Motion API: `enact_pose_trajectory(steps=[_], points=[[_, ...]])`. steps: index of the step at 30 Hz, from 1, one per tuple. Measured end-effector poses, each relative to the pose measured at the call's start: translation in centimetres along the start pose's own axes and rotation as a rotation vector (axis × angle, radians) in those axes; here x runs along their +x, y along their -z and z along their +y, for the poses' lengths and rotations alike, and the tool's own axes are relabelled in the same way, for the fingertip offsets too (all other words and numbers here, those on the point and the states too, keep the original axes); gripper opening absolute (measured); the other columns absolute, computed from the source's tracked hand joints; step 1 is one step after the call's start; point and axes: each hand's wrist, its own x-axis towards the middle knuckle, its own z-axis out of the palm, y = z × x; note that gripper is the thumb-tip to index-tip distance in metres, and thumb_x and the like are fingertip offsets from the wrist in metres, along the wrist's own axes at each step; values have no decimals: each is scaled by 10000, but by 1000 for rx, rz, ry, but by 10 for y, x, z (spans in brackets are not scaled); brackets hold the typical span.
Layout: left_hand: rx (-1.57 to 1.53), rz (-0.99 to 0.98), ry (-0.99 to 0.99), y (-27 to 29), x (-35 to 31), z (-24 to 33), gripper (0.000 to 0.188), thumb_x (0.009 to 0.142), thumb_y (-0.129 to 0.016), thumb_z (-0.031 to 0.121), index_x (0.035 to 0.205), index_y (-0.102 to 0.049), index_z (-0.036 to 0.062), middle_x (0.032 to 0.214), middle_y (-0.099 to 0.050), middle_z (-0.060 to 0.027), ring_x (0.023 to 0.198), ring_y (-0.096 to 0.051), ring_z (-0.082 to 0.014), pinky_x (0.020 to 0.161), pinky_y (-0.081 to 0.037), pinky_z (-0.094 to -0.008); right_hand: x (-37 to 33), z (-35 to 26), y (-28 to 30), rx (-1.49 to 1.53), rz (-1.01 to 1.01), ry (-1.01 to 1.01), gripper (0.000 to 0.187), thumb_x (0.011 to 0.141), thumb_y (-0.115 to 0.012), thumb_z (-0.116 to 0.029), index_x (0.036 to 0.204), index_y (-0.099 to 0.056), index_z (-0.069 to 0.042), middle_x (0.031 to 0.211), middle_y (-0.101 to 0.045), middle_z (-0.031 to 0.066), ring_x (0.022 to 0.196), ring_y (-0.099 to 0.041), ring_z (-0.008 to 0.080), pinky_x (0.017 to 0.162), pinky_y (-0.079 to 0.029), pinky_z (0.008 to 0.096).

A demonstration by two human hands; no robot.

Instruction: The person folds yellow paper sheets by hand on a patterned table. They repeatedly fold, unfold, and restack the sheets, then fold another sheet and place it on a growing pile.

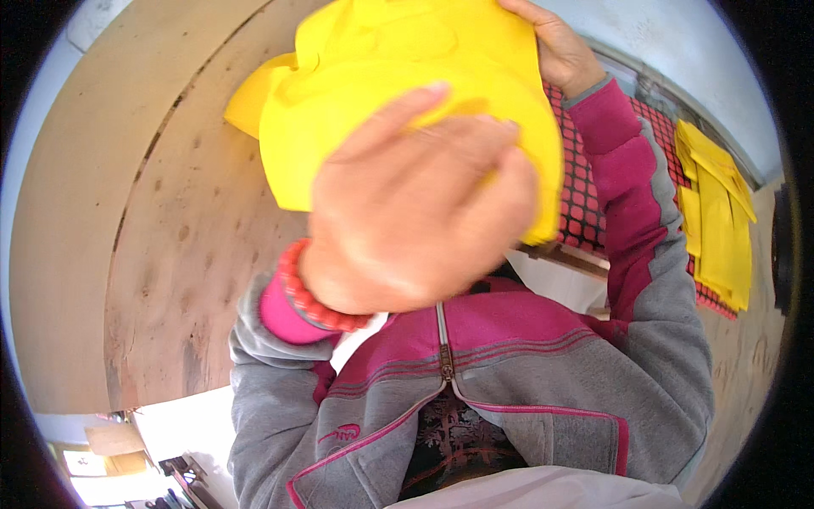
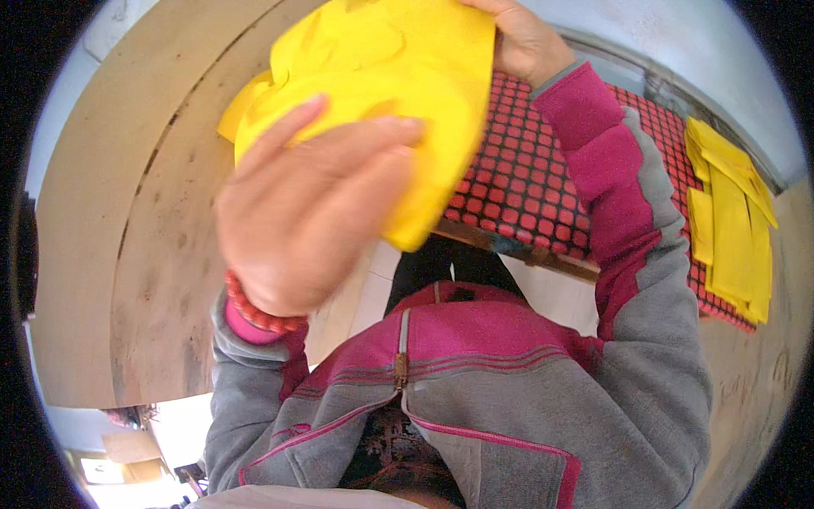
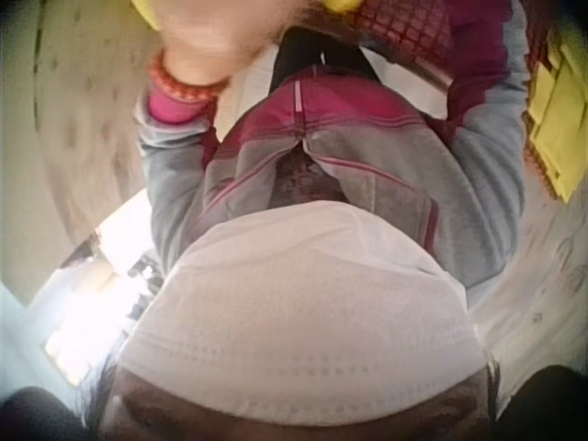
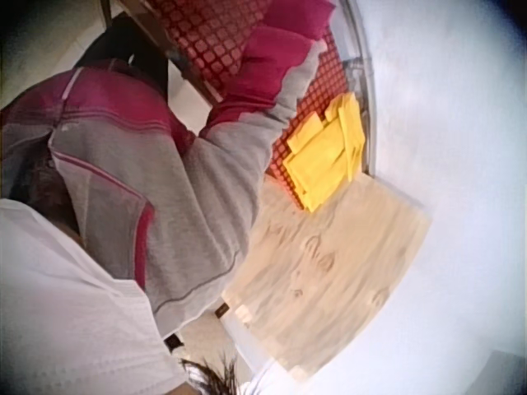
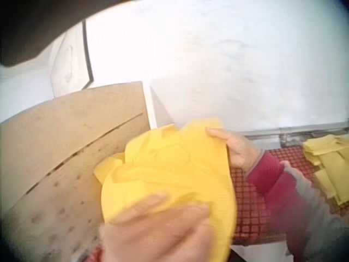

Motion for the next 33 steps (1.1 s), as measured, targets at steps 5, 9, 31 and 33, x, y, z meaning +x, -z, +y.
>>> enact_pose_trajectory(steps=[5, 9, 31, 33], points=[[-176, 177, -18, -77, 15, 70, 97, 732, -659, 148, 791, -605, 93, 763, -622, -48, 737, -658, -199, 837, -546, -383, -79, -25, 77, -111, 207, 76, 307, 937, -619, -94, 1214, -623, 39, 1170, -689, 130, 1035, -666, 225, 929, -538, 364], [-341, 75, -27, -133, 20, 96, 64, 780, -631, 126, 820, -583, 112, 799, -640, -33, 732, -674, -208, 747, -564, -363, -134, -25, 146, -287, 339, 84, 449, 972, -626, -298, 1272, -577, 32, 1237, -659, 128, 1100, -657, 211, 935, -550, 356], [-447, -661, 213, -355, -6, -10, 572, 996, -499, 414, 1444, -456, 61, 1526, -398, -191, 1414, -371, -352, 1122, -316, -513, -159, 1, 235, -770, 699, -77, 293, 868, -697, -109, 1124, -641, 22, 1031, -704, 99, 867, -683, 185, 769, -556, 321], [-267, -666, 238, -358, -13, -5, 698, 972, -472, 560, 1477, -420, 80, 1558, -347, -191, 1452, -310, -349, 1123, -262, -600, -159, 0, 232, -772, 699, -77, 299, 871, -700, -123, 1126, -640, 23, 1042, -703, 101, 874, -683, 183, 767, -556, 319]])
